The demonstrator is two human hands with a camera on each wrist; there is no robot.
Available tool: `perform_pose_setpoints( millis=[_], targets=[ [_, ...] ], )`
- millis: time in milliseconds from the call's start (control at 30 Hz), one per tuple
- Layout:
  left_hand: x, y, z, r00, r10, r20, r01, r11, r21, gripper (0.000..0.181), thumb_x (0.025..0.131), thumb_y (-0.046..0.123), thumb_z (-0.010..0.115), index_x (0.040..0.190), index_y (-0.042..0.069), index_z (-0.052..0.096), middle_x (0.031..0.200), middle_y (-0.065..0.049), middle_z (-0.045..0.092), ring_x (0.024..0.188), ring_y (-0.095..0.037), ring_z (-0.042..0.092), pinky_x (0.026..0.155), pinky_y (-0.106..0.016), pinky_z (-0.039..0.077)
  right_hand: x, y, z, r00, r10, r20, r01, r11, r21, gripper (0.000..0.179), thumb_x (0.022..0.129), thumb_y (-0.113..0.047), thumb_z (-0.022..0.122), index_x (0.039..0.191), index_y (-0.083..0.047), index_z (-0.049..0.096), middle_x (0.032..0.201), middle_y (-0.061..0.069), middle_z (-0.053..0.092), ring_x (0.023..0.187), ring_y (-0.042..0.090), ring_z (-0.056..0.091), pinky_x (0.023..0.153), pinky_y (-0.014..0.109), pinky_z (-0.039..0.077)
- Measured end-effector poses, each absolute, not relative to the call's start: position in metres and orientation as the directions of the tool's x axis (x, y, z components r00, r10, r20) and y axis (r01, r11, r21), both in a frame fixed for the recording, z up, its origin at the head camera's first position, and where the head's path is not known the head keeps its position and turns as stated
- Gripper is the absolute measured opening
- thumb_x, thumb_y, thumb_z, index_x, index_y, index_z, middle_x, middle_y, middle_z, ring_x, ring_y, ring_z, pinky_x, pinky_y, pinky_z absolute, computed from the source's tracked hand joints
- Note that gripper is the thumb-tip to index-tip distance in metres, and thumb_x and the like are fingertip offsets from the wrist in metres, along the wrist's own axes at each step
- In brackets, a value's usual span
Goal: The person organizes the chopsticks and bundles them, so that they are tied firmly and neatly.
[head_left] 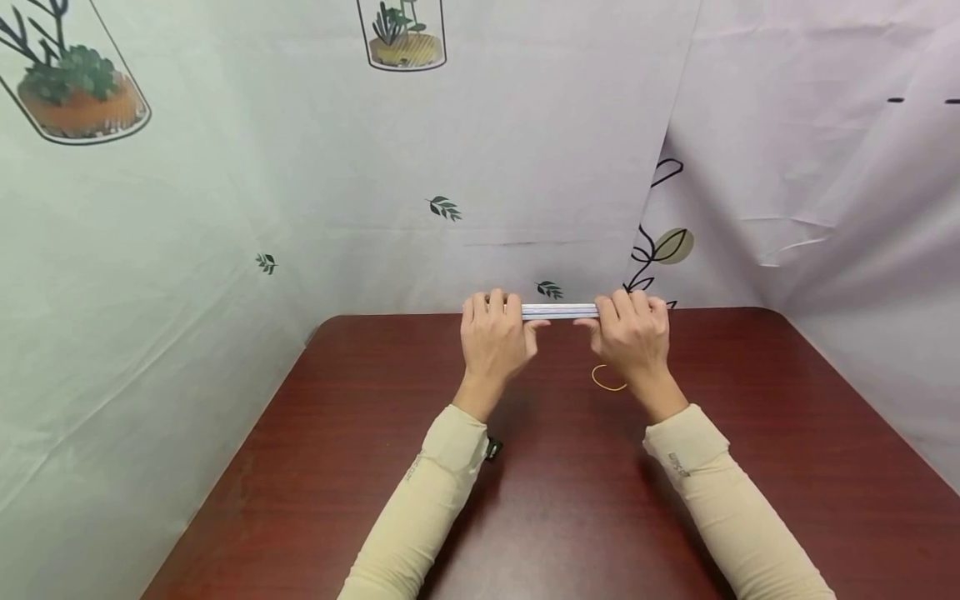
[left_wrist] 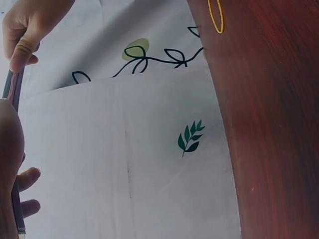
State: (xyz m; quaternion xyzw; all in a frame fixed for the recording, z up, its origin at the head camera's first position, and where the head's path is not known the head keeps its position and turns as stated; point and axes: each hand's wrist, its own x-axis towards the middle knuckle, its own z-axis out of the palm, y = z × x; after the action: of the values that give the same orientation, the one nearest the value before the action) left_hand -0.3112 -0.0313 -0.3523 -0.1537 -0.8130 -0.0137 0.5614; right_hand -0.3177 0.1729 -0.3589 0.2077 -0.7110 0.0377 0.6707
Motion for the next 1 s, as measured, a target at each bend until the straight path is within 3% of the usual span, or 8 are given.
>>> perform_pose_setpoints(
  millis=[133,467,667,867,1000],
  targets=[
    [-0.311,-0.030,-0.350,-0.324,0.217,0.921,0.254,0.958,-0.137,0.053,0.088,0.059,0.052,0.074,0.008,0.058,0.072,-0.008,0.056,0.070,-0.031,0.054,0.077,-0.041,0.045,-0.318,0.170,-0.358,-0.003,-0.221,0.975,-0.323,0.923,0.209,0.063,0.101,-0.056,0.037,0.075,-0.002,0.056,0.064,0.013,0.047,0.057,0.037,0.044,0.058,0.048,0.037],
    [-0.311,-0.026,-0.347,-0.344,0.210,0.915,0.250,0.960,-0.126,0.053,0.089,0.059,0.048,0.071,0.009,0.056,0.069,-0.006,0.053,0.065,-0.029,0.051,0.066,-0.040,0.041,-0.319,0.168,-0.354,-0.016,-0.175,0.984,-0.339,0.927,0.159,0.066,0.099,-0.058,0.034,0.071,-0.002,0.051,0.061,0.013,0.044,0.057,0.038,0.043,0.058,0.051,0.035],
    [-0.314,-0.031,-0.344,-0.297,0.226,0.928,0.297,0.945,-0.135,0.051,0.090,0.057,0.048,0.071,0.009,0.055,0.068,-0.005,0.054,0.066,-0.027,0.053,0.067,-0.040,0.042,-0.316,0.170,-0.348,-0.011,-0.177,0.984,-0.383,0.910,0.159,0.057,0.094,-0.055,0.049,0.075,-0.002,0.058,0.066,0.014,0.051,0.060,0.039,0.047,0.060,0.052,0.037],
    [-0.315,-0.037,-0.340,-0.274,0.237,0.932,0.307,0.940,-0.148,0.050,0.089,0.056,0.048,0.071,0.009,0.055,0.067,-0.005,0.053,0.066,-0.025,0.054,0.067,-0.040,0.042,-0.310,0.178,-0.338,-0.112,-0.239,0.965,-0.443,0.881,0.167,0.050,0.082,-0.052,0.065,0.080,-0.002,0.066,0.070,0.014,0.063,0.061,0.038,0.052,0.058,0.050,0.038],
    [-0.317,-0.039,-0.340,-0.268,0.243,0.932,0.316,0.936,-0.153,0.050,0.087,0.056,0.053,0.070,0.009,0.054,0.065,-0.004,0.051,0.065,-0.025,0.054,0.066,-0.040,0.042,-0.307,0.186,-0.330,-0.235,-0.189,0.954,-0.569,0.822,0.022,0.051,0.078,-0.051,0.069,0.088,-0.001,0.072,0.082,0.015,0.070,0.071,0.037,0.059,0.063,0.049,0.041]
  ],
)
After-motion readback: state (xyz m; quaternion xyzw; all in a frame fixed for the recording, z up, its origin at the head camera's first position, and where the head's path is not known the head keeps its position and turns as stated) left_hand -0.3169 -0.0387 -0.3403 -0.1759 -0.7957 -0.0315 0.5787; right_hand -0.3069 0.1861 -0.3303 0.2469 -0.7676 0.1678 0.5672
